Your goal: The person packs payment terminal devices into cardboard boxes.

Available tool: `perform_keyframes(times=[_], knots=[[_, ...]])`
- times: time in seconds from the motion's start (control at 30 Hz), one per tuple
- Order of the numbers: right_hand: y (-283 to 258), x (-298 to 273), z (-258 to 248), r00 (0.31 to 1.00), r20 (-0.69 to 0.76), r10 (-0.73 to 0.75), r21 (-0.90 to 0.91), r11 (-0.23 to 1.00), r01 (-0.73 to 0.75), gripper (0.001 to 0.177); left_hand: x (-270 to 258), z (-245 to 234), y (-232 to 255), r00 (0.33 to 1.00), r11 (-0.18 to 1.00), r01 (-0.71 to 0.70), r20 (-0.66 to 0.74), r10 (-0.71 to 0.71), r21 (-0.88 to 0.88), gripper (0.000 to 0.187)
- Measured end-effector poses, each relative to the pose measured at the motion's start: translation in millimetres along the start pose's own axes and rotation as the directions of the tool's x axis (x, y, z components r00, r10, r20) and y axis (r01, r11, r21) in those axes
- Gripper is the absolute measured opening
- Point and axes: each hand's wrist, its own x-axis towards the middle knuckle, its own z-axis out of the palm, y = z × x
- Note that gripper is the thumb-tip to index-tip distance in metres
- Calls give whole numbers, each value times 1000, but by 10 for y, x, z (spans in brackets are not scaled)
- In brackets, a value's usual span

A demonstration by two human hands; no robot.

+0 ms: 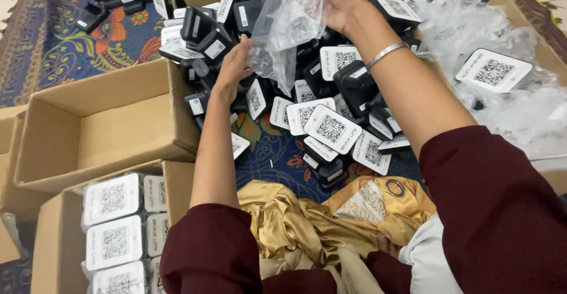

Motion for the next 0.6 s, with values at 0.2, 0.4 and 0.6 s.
perform_keyframes(times=[0.2, 0.4, 0.6], knots=[[281, 58, -122, 990, -120, 70, 177, 983, -48, 30, 7, 50, 23, 985, 998, -25, 169, 34, -58, 63], [544, 70, -358, 962, -274, 14, 219, 974, 48, 41, 69, 69, 55, 910, 974, -215, -378, 170, -78, 44], [393, -148, 192, 892, -383, 242, 192, 965, -179, 78, -213, -57, 164, 630, 834, -321, -555, 542, 449, 38]])
